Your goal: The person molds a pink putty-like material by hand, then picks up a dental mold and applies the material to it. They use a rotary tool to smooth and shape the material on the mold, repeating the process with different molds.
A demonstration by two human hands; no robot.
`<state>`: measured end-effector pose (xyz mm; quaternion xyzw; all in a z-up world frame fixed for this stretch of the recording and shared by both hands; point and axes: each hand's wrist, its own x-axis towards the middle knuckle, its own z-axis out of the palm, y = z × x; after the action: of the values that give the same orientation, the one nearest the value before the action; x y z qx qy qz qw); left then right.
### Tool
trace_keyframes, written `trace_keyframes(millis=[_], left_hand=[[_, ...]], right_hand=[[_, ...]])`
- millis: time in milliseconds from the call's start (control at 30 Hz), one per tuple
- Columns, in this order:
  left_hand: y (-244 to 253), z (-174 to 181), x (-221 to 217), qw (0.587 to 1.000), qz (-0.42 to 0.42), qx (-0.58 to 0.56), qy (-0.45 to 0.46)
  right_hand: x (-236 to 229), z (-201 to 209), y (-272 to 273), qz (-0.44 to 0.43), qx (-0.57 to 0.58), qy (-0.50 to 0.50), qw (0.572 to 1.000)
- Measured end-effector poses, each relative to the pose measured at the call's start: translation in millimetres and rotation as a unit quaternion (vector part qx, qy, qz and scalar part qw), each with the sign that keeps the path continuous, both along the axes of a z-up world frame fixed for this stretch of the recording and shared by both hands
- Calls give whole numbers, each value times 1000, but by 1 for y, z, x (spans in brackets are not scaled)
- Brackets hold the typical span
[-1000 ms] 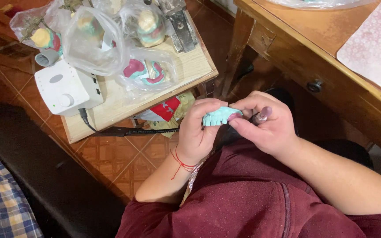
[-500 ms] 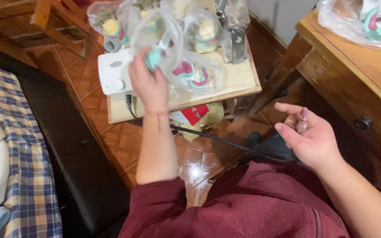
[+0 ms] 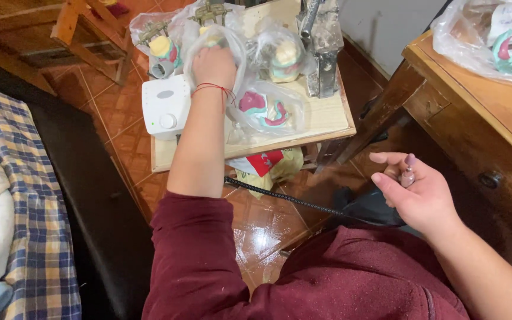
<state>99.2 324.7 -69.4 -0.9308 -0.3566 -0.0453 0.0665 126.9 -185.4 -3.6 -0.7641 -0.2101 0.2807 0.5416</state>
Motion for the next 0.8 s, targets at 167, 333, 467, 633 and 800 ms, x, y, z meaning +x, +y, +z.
trace_keyframes(millis=[167, 333, 467, 633, 800], left_hand=[[-6, -3, 25, 993, 69, -85, 37], [-15, 14, 29, 970, 150, -180, 60], [-8, 12, 26, 970, 151, -188, -3], [-30, 51, 3, 976, 113, -145, -119], [-24, 66, -16, 990, 81, -4, -114]], right_hand=[[0, -3, -1, 3, 25, 10, 1000], [3, -1, -4, -2, 27, 21, 999], [5, -6, -6, 8, 50, 16, 999], [6, -8, -8, 12, 32, -5, 999], [4, -12, -6, 20, 37, -7, 999]])
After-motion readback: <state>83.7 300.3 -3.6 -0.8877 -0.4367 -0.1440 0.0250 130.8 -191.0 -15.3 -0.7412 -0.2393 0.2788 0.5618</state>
